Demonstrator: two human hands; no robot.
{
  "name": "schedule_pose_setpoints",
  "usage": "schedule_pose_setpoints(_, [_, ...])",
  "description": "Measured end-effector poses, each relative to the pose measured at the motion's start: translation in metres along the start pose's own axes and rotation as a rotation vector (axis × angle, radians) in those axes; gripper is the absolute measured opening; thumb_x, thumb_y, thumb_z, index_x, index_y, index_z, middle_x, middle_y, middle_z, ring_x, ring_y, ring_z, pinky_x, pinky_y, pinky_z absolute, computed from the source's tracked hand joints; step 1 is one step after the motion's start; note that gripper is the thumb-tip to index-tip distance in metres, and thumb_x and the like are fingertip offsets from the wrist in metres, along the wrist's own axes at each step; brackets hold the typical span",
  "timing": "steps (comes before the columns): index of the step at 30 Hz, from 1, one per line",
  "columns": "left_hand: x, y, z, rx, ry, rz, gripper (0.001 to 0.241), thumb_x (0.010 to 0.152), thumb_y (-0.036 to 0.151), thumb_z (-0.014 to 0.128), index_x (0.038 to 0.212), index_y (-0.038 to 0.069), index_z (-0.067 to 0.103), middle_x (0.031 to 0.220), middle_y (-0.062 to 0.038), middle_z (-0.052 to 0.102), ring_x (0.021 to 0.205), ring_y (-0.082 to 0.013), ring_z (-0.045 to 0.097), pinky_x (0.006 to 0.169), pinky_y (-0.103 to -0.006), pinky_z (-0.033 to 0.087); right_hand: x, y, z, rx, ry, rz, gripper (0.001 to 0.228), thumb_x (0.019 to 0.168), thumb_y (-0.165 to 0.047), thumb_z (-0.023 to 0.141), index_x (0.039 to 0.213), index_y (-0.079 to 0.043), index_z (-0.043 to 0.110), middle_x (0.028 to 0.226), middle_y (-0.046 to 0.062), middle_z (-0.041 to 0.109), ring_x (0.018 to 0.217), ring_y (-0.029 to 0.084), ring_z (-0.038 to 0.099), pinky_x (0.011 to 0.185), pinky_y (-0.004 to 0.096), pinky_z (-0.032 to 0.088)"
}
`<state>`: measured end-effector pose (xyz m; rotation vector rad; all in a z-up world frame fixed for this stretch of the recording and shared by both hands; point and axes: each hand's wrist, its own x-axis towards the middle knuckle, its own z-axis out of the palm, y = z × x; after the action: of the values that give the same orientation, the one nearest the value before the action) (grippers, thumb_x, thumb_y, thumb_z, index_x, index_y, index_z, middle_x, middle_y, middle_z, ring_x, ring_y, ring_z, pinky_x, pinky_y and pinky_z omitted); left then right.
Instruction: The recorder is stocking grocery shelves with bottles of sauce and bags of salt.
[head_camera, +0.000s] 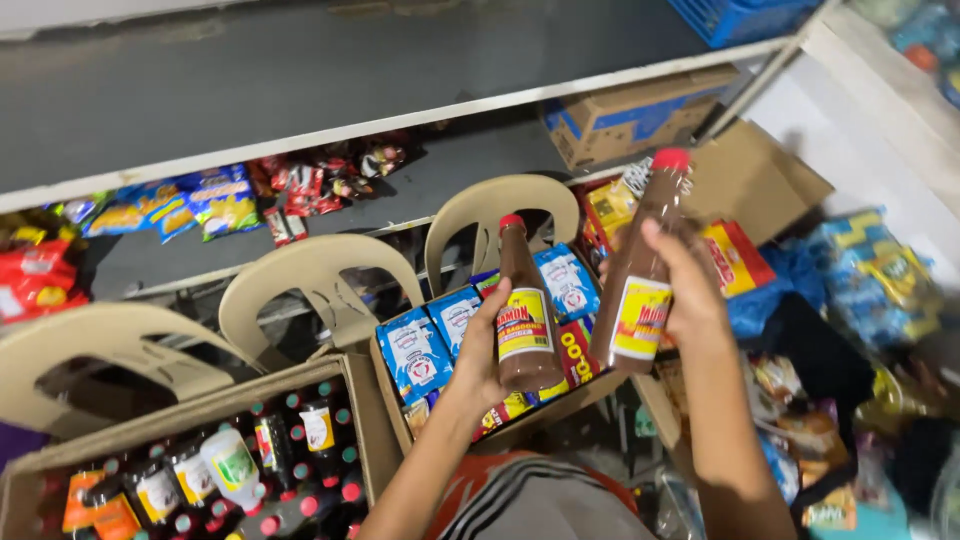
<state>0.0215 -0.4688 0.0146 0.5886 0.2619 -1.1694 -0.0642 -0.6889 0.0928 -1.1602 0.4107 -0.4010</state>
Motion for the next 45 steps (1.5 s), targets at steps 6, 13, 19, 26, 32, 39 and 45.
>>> schedule_pose_setpoints(6, [0.013,0.013,0.036,-0.18,-0.124,0.138,0.052,0.094,0.05,0.066,0.111,0.001,0.064,0.09,-0.015,0.073,0.076,-0.0285,0.074,0.072,-0.0441,0.062,0.056,-0.04,0.003,-0.025,-0.121,-0.093,0.04,0.098,-0.027,0.066,0.131,-0.006,0.058,0.098,0.013,0.068,0.076,0.03,0.072,0.065,0.045,0.061])
schedule_pose_setpoints(13, [0.027,0.044,0.081,-0.24,-0.21,0.247,0.055,0.095,0.054,0.064,0.107,0.0,0.063,0.087,-0.015,0.071,0.074,-0.0295,0.073,0.069,-0.0443,0.062,0.107,-0.073,0.006,0.011,-0.327,-0.107,0.038,0.099,-0.026,0.066,0.13,-0.006,0.054,0.098,0.014,0.068,0.078,0.031,0.072,0.066,0.047,0.062])
schedule_pose_setpoints(19, [0.015,0.075,0.127,-0.087,-0.157,0.494,0.053,0.093,0.053,0.064,0.106,0.002,0.062,0.085,-0.015,0.07,0.071,-0.0287,0.073,0.064,-0.0453,0.062,0.126,-0.118,0.026,-0.014,-0.473,-0.304,0.038,0.102,-0.019,0.065,0.135,-0.004,0.052,0.104,0.015,0.067,0.085,0.03,0.072,0.075,0.044,0.061])
schedule_pose_setpoints(26, [0.007,0.142,0.191,0.331,-0.161,1.088,0.053,0.088,0.036,0.075,0.129,0.008,0.056,0.099,-0.009,0.067,0.08,-0.0194,0.071,0.071,-0.0393,0.061,0.169,-0.151,0.064,-0.068,-0.574,-0.49,0.041,0.102,-0.014,0.067,0.137,-0.005,0.048,0.105,0.013,0.066,0.086,0.023,0.07,0.077,0.039,0.061])
schedule_pose_setpoints(32, [0.007,0.214,0.23,0.503,-0.22,1.337,0.054,0.088,0.027,0.078,0.131,0.001,0.057,0.105,-0.008,0.069,0.091,-0.0158,0.068,0.081,-0.0343,0.058,0.24,-0.172,0.1,-0.149,-0.677,-0.862,0.044,0.113,-0.012,0.071,0.146,-0.003,0.044,0.114,0.008,0.061,0.103,0.015,0.063,0.092,0.031,0.054])
schedule_pose_setpoints(39, [-0.011,0.268,0.243,0.904,-0.176,1.62,0.053,0.086,0.015,0.082,0.131,-0.001,0.061,0.112,-0.011,0.074,0.102,-0.0166,0.071,0.092,-0.0319,0.058,0.33,-0.209,0.118,-0.392,-0.135,-1.527,0.056,0.121,-0.013,0.069,0.162,-0.007,0.031,0.157,0.013,0.049,0.142,0.022,0.048,0.125,0.035,0.034])
schedule_pose_setpoints(45, [0.009,0.304,0.252,0.938,-0.186,1.712,0.066,0.083,0.009,0.085,0.141,0.001,0.056,0.121,-0.009,0.072,0.112,-0.0163,0.068,0.101,-0.0324,0.054,0.422,-0.233,0.142,-0.354,0.052,-1.549,0.076,0.113,-0.028,0.077,0.161,-0.003,0.024,0.162,0.018,0.044,0.153,0.03,0.045,0.132,0.042,0.03])
